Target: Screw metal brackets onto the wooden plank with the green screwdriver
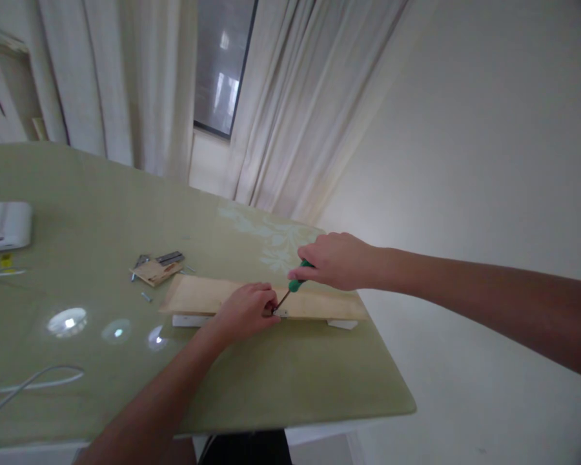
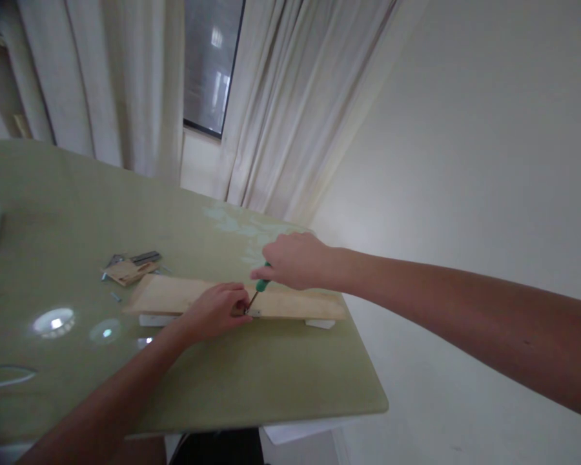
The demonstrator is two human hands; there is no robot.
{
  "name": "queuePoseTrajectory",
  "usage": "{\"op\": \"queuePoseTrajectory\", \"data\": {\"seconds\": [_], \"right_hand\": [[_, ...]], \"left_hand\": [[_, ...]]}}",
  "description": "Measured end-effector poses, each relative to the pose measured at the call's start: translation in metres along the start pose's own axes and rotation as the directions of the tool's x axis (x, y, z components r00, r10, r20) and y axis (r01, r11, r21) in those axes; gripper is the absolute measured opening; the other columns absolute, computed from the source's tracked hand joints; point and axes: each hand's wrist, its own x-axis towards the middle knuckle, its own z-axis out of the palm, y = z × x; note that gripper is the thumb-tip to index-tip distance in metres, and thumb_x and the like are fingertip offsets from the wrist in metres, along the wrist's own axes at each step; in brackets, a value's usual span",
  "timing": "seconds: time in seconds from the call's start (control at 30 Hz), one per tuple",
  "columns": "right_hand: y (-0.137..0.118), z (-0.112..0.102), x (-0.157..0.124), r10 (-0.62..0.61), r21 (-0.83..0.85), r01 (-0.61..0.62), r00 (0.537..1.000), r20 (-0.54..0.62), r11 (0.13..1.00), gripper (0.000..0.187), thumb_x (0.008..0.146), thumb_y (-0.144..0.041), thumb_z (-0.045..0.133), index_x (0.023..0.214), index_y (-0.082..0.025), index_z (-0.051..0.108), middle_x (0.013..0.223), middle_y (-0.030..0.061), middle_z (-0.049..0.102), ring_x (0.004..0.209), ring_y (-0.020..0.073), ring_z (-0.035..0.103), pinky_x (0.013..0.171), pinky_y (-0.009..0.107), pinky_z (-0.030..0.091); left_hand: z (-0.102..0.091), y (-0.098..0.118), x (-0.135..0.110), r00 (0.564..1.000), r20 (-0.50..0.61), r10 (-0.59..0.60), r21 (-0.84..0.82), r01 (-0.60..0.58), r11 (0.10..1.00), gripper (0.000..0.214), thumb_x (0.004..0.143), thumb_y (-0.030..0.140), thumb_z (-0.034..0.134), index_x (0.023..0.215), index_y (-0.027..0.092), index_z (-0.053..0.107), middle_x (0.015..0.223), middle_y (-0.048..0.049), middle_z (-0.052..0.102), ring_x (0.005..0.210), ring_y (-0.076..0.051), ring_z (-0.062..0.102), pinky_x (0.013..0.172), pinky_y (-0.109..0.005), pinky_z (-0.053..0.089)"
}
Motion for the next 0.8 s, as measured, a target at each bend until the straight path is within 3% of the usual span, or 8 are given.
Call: {"op": "queuePoseTrajectory", "data": {"seconds": [0.07,0.2,0.27,0.37,0.5,0.57,0.67,0.8], "right_hand": [[0.0006,0.0016,0.0006,0.040,-0.004,-0.040,0.999,0.017,0.999,0.058,0.105,-0.064,0.037,0.104,-0.017,0.071,0.097,0.0185,0.077,0.089,0.0331,0.074,0.063,0.034,0.041],[0.0023,0.0024,-0.0004,-0.067,0.059,0.066,0.998,0.018,0.996,0.049,0.096,-0.059,0.062,0.126,-0.021,0.062,0.107,0.0139,0.078,0.087,0.0287,0.074,0.060,0.030,0.038],[0.0009,0.0030,-0.0005,-0.051,0.028,0.051,0.998,-0.022,0.998,0.044,0.101,-0.059,0.054,0.117,-0.020,0.066,0.103,0.0146,0.078,0.088,0.0288,0.074,0.062,0.030,0.038],[-0.0026,0.0036,-0.0002,0.035,-0.026,-0.036,0.999,-0.036,0.999,0.058,0.105,-0.066,0.037,0.102,-0.018,0.070,0.095,0.0182,0.078,0.089,0.0331,0.075,0.064,0.033,0.041],[-0.0030,0.0023,-0.0006,-0.066,0.016,0.066,0.998,-0.019,0.998,0.046,0.099,-0.059,0.057,0.124,-0.020,0.063,0.109,0.0153,0.079,0.091,0.0299,0.074,0.065,0.032,0.042],[-0.0028,0.0029,0.0002,-0.070,0.006,0.070,0.996,-0.049,0.998,0.044,0.100,-0.060,0.053,0.117,-0.021,0.067,0.106,0.0146,0.079,0.090,0.0294,0.074,0.066,0.032,0.042],[-0.0029,0.0051,0.0016,0.043,-0.030,-0.046,0.996,-0.079,0.999,0.062,0.105,-0.066,0.033,0.097,-0.019,0.073,0.094,0.0172,0.079,0.087,0.0324,0.075,0.066,0.034,0.043],[-0.0010,0.0044,0.0002,-0.040,0.012,0.040,0.999,-0.037,0.999,0.047,0.100,-0.061,0.051,0.121,-0.022,0.067,0.104,0.0143,0.079,0.085,0.0292,0.074,0.064,0.032,0.041]], "left_hand": [[-0.0007,0.0010,0.0000,1.000,0.000,-0.005,-0.002,0.005,1.000,0.015,0.086,0.034,0.077,0.089,0.021,0.069,0.094,-0.0029,0.071,0.092,-0.023,0.066,0.078,-0.032,0.042],[-0.0015,0.0019,-0.0005,1.000,-0.001,-0.006,-0.009,0.006,1.000,0.016,0.086,0.035,0.078,0.089,0.021,0.069,0.093,-0.0024,0.070,0.090,-0.023,0.066,0.077,-0.031,0.041],[-0.0012,0.0014,-0.0007,1.000,-0.010,0.004,-0.012,-0.004,1.000,0.016,0.085,0.034,0.079,0.088,0.021,0.069,0.092,-0.0022,0.070,0.090,-0.023,0.066,0.077,-0.031,0.041],[-0.0002,0.0002,-0.0007,1.000,-0.012,0.008,-0.016,-0.008,1.000,0.016,0.085,0.033,0.080,0.089,0.021,0.070,0.091,-0.0020,0.071,0.088,-0.022,0.066,0.074,-0.031,0.041],[0.0010,-0.0006,-0.0005,1.000,-0.019,0.011,-0.003,-0.011,1.000,0.018,0.084,0.034,0.080,0.088,0.021,0.069,0.091,-0.0027,0.071,0.086,-0.022,0.066,0.073,-0.031,0.040],[0.0012,-0.0005,-0.0005,1.000,-0.024,0.012,0.004,-0.012,1.000,0.018,0.084,0.034,0.080,0.086,0.021,0.068,0.090,-0.0029,0.070,0.087,-0.023,0.066,0.074,-0.031,0.040],[0.0013,-0.0002,-0.0006,1.000,-0.023,0.014,-0.001,-0.014,1.000,0.018,0.085,0.034,0.079,0.085,0.021,0.067,0.089,-0.0027,0.070,0.087,-0.023,0.066,0.073,-0.031,0.039],[0.0016,0.0000,-0.0004,1.000,-0.026,0.009,0.002,-0.009,1.000,0.018,0.084,0.034,0.081,0.085,0.021,0.068,0.089,-0.0020,0.070,0.085,-0.022,0.065,0.072,-0.031,0.039]]}}
